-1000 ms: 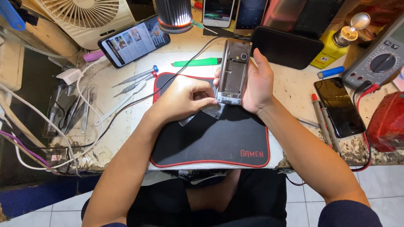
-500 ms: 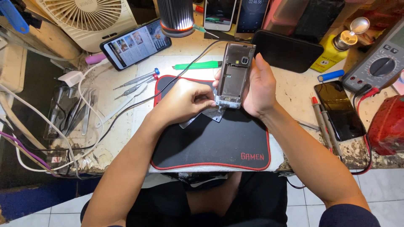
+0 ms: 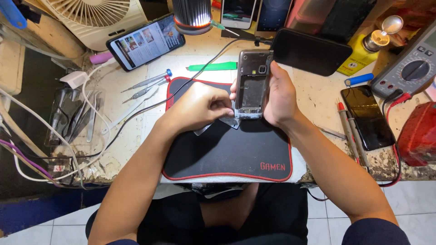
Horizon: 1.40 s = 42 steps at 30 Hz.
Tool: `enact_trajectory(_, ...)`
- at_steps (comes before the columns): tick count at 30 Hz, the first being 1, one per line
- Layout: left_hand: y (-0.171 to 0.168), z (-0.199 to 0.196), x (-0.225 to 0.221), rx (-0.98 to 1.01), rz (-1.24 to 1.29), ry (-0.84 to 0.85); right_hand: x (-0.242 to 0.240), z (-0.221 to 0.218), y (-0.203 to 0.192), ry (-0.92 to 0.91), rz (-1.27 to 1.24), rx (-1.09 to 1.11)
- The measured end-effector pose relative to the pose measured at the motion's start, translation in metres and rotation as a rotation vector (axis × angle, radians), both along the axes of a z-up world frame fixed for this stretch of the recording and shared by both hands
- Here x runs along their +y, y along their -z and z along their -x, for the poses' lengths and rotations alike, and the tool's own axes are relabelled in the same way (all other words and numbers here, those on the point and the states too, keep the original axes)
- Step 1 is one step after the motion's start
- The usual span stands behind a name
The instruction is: Disassembling a mobile phone casing and inspecting internal components using a prying tool at a repair station.
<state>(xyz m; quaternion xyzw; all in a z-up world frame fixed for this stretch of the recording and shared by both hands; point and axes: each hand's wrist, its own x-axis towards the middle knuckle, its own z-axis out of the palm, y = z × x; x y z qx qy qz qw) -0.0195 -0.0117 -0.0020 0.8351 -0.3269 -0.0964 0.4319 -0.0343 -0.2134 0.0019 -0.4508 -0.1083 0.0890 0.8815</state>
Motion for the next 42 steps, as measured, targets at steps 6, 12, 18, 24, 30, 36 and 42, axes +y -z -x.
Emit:
enact_trajectory(6,-0.032,-0.009,0.026,0.11,0.208,-0.123,0.014,0.011,0.01,-0.104,-0.038,0.166)
enact_trajectory(12,-0.011,-0.016,0.026,0.252,0.297,-0.174,0.017,0.014,0.026,-0.136,0.032,0.1)
enact_trajectory(18,-0.03,-0.004,0.021,0.306,0.271,-0.209,0.015,0.012,0.039,-0.154,0.075,0.052)
enact_trajectory(24,-0.041,0.006,0.013,0.373,0.369,-0.218,0.021,0.012,0.031,-0.14,0.113,-0.008)
enact_trajectory(30,-0.022,-0.021,0.03,0.273,0.522,-0.388,-0.016,-0.015,0.019,-0.073,0.619,-0.32)
enact_trajectory(36,-0.007,-0.038,0.05,0.354,0.664,-0.728,-0.015,-0.002,-0.003,-0.444,1.218,-0.732)
enact_trajectory(42,-0.01,-0.041,0.049,0.494,0.842,-0.838,-0.014,0.001,-0.012,-0.41,1.364,-0.985)
